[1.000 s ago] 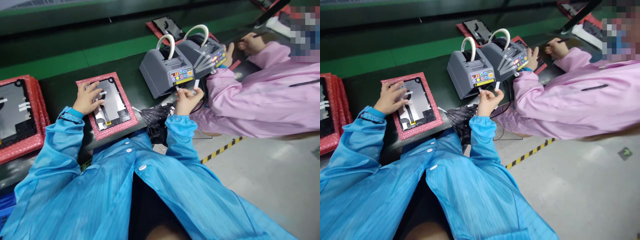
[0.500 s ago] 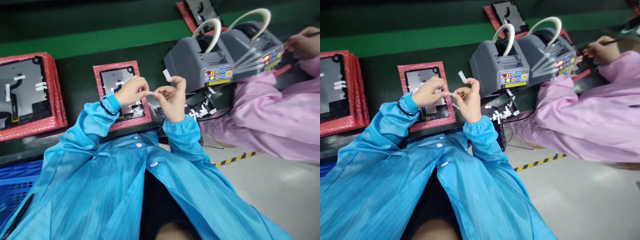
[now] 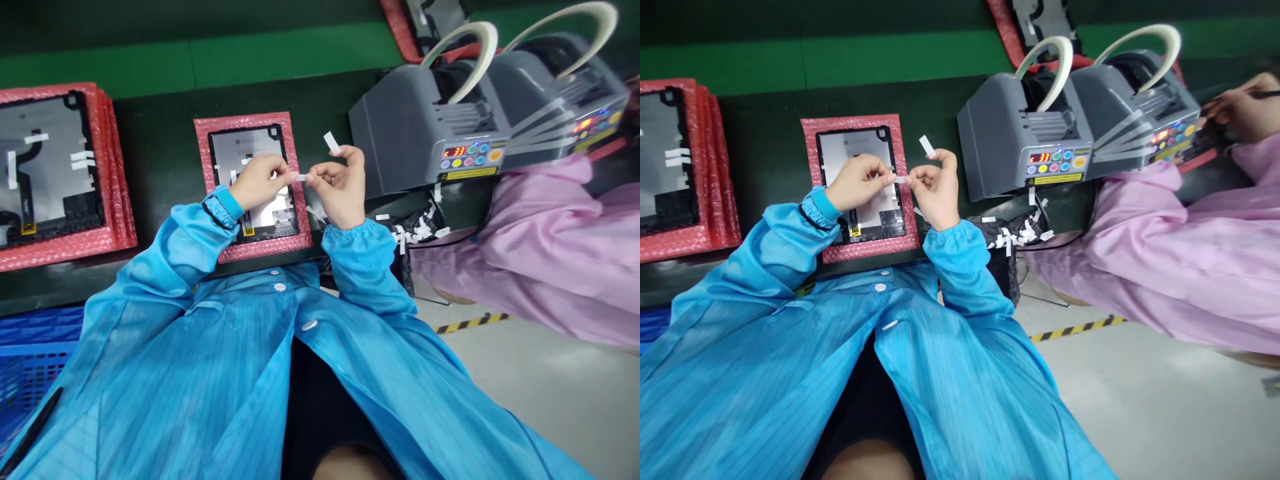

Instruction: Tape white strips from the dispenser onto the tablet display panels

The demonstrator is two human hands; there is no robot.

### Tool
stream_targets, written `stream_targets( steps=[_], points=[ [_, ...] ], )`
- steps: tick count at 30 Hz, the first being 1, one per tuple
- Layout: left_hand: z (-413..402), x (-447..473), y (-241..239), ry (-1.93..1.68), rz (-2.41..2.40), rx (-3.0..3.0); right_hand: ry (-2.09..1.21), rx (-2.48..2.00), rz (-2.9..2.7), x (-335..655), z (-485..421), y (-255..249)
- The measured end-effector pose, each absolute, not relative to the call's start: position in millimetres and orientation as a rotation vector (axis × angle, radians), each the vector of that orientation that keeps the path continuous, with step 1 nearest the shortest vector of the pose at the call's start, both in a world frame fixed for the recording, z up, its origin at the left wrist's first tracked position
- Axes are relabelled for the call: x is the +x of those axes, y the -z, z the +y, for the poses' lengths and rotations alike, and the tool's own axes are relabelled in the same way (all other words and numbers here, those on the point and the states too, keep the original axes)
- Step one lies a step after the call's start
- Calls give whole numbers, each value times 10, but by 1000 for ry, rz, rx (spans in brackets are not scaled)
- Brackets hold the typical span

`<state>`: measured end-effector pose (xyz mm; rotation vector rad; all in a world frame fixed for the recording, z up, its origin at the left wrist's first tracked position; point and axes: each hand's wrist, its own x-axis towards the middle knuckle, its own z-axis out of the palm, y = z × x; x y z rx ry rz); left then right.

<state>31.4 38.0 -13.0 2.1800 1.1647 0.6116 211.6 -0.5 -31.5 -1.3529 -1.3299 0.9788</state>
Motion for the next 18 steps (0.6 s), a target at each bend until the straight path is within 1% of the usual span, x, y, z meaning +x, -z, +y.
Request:
stream_targets(
  steps=[4,8,18],
  points=[
    [390,354,257,-576,1336,2165,-1015,-1355,-1362,2106,155,473],
    [312,395,280,-487,1507,2186,-1040,-1401,-1381,2078,252,630],
    [250,423,289,-400,1541,2252,-1044,-1440,-1416,2086,290,664]
  ],
)
